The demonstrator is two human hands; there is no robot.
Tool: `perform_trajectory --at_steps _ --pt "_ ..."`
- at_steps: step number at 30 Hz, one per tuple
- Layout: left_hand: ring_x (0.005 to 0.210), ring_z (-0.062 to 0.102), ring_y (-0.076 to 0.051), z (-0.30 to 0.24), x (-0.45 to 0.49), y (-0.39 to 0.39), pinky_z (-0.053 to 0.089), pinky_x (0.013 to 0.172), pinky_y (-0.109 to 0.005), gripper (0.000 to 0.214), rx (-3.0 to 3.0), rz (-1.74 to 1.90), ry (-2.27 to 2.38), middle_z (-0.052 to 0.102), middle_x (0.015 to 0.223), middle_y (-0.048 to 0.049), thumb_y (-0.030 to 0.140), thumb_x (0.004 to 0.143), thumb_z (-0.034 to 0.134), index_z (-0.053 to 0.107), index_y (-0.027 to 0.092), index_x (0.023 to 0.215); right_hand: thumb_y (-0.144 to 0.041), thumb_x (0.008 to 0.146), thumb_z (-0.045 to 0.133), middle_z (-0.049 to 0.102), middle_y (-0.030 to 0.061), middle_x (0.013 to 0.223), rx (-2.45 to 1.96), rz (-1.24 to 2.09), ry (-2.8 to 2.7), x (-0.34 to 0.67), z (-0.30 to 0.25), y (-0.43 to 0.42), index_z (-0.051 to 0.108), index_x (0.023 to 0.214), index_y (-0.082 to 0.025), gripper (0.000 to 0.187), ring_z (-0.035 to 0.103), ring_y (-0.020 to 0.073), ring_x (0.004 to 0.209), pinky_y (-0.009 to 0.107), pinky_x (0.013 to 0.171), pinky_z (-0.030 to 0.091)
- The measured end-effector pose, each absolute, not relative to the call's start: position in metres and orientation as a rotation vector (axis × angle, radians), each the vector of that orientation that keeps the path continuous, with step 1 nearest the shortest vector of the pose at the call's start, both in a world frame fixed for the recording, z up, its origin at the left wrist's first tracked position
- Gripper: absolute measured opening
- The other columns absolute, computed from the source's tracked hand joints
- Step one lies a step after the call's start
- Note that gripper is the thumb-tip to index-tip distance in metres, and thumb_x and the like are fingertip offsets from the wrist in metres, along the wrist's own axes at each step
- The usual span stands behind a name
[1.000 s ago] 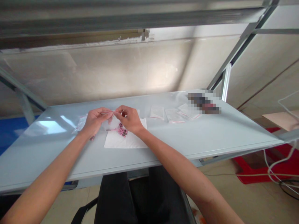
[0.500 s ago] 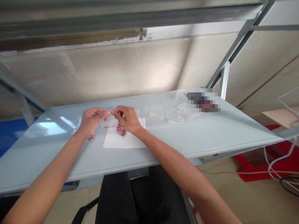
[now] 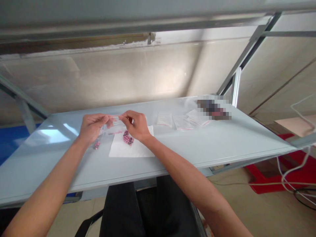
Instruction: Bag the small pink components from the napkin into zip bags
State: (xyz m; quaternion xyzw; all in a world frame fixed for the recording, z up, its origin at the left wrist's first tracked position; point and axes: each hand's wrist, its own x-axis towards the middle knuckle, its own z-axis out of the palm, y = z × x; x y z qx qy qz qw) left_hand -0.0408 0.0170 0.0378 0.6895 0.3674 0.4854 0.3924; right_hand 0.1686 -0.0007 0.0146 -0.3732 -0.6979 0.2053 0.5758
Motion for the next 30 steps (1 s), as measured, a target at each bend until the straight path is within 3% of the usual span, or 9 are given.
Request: perform_trajectory --at_steps 5,13,17,19,22,24,27,30 --pt "0.057 0.065 -0.016 0.060 -0.044 0.008 0.050 0.058 -0.027 0.036 1.844 1.077 1.059 0.076 0.076 -0.0094 0.049 0.087 0.070 0.080 0.014 0.087 -0.049 0.097 0.056 0.059 -0.0002 0.065 -0.844 0.442 -1.636 0.173 0.021 -0.004 0.065 0.071 -0.016 0.043 0.047 0.0102 0.059 0.025 0.062 0.037" --pt "0.058 0.066 -0.018 0.062 -0.059 -0.006 0.050 0.054 -0.027 0.040 1.913 1.050 1.323 0.074 0.069 -0.0067 0.055 0.087 0.066 0.080 0.017 0.092 -0.036 0.098 0.057 0.069 0.0017 0.079 -0.921 0.433 -1.825 0.174 0.023 0.001 0.069 0.080 -0.017 0.029 0.055 0.0112 0.065 0.025 0.067 0.041" --pt "0.063 0.067 -0.019 0.053 -0.095 -0.004 0.054 0.063 -0.031 0.047 1.935 1.072 1.486 0.078 0.085 -0.0066 0.056 0.089 0.062 0.076 0.020 0.116 -0.023 0.096 0.052 0.070 0.0096 0.094 -1.471 0.117 -1.900 0.195 0.023 0.008 0.071 0.094 -0.018 0.020 0.060 0.0224 0.093 0.033 0.082 0.043" --pt "0.067 0.068 -0.019 0.050 -0.116 0.001 0.055 0.068 -0.034 0.052 1.985 1.042 1.579 0.079 0.093 -0.0059 0.057 0.091 0.059 0.068 0.024 0.130 -0.014 0.092 0.051 0.066 0.0171 0.112 -1.795 -0.055 -1.851 0.207 0.024 0.009 0.069 0.110 -0.019 0.027 0.053 0.0322 0.114 0.043 0.091 0.042" --pt "0.099 0.069 -0.027 0.046 -0.142 0.011 0.054 0.089 -0.043 0.042 2.208 0.957 1.696 0.076 0.114 -0.0034 0.055 0.089 0.062 0.074 0.028 0.119 -0.007 0.089 0.046 0.054 0.0246 0.132 -2.167 -0.026 -1.771 0.218 0.025 0.005 0.058 0.134 -0.021 0.048 0.046 0.0426 0.126 0.056 0.089 0.043" --pt "0.111 0.065 -0.031 0.044 -0.149 0.016 0.047 0.102 -0.051 0.033 2.374 0.959 1.737 0.075 0.118 -0.0020 0.053 0.086 0.066 0.079 0.029 0.105 -0.004 0.090 0.040 0.053 0.0257 0.132 -2.247 0.074 -1.779 0.219 0.027 0.002 0.054 0.139 -0.023 0.054 0.052 0.0424 0.122 0.053 0.083 0.048" --pt "0.111 0.062 -0.034 0.042 -0.141 0.019 0.041 0.107 -0.059 0.024 2.546 1.164 1.805 0.074 0.118 -0.0038 0.045 0.085 0.069 0.080 0.026 0.093 0.000 0.090 0.036 0.055 0.0242 0.126 -2.188 0.099 -1.833 0.216 0.030 0.001 0.053 0.139 -0.023 0.057 0.061 0.0363 0.109 0.044 0.077 0.052" --pt "0.105 0.064 -0.028 0.045 -0.105 0.012 0.047 0.102 -0.052 0.016 2.668 1.407 1.660 0.074 0.112 -0.0045 0.035 0.089 0.067 0.079 0.024 0.092 0.003 0.089 0.034 0.059 0.0219 0.120 -2.037 0.053 -1.804 0.213 0.030 0.005 0.054 0.137 -0.020 0.057 0.066 0.0306 0.098 0.042 0.076 0.053"
